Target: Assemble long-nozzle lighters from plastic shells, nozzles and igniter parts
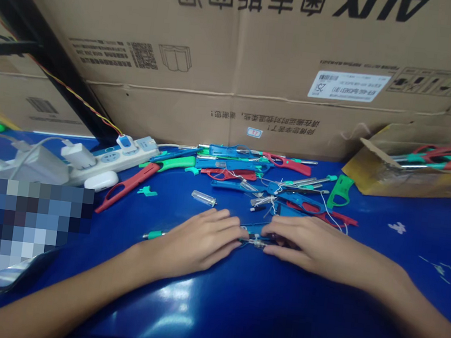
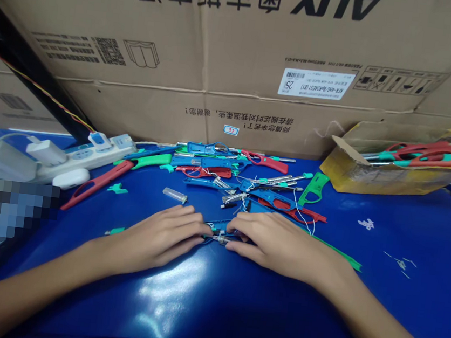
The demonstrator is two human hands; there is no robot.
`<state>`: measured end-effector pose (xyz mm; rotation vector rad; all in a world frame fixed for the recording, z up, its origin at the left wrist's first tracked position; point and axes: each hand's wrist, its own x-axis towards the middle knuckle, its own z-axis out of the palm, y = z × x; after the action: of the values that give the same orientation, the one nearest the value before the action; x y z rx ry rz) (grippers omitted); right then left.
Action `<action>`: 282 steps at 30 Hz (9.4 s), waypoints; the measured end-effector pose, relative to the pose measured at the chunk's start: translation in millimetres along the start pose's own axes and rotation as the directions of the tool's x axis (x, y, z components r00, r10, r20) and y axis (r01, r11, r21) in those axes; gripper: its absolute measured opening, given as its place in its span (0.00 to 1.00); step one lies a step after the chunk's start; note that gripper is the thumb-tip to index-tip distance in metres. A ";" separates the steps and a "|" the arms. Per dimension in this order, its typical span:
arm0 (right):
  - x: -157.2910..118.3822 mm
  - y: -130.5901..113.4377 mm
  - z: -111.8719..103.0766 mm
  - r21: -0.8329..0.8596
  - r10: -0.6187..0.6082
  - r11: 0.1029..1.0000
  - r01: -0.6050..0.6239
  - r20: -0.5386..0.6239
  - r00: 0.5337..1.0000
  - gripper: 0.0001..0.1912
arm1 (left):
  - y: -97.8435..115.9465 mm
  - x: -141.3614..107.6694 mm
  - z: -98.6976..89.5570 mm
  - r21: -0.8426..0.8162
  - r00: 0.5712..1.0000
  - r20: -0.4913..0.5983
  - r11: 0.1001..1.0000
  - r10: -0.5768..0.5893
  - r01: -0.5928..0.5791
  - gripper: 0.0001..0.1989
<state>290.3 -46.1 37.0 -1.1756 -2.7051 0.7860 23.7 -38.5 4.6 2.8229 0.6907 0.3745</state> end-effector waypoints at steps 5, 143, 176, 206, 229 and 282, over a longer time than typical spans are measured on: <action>-0.3 -0.1 -0.2 0.005 -0.002 1.000 0.002 -0.001 1.000 0.18 | 0.4 -0.3 -0.1 -0.006 1.000 -0.020 1.000 0.009 -0.009 0.12; -2.2 -5.0 -3.9 -0.018 -0.064 0.998 0.064 0.003 0.998 0.07 | -0.2 0.5 -0.3 0.026 0.998 -0.060 1.000 -0.005 0.006 0.13; -1.7 -5.2 -5.0 0.018 -0.075 0.997 0.075 -0.012 0.997 0.06 | 0.6 -0.5 -1.1 0.003 0.999 -0.053 1.000 -0.008 0.008 0.13; -1.7 -4.0 -4.2 0.035 -0.067 0.997 0.067 -0.001 0.998 0.06 | 0.5 -0.1 0.2 0.002 0.999 -0.045 1.000 -0.020 0.020 0.12; 1.3 -4.5 1.0 0.073 -0.073 0.995 0.073 0.001 0.997 0.06 | -1.3 0.8 2.2 -0.020 0.998 -0.058 1.000 -0.011 0.010 0.12; 5.1 -7.2 3.3 0.122 -0.036 0.992 0.042 -0.054 0.998 0.06 | -4.5 0.0 4.3 -0.052 0.996 -0.073 0.998 -0.047 0.043 0.11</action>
<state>281.2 -48.0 37.1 -1.0976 -2.5882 0.8896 23.1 -35.3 -0.7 2.7534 0.7478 0.4840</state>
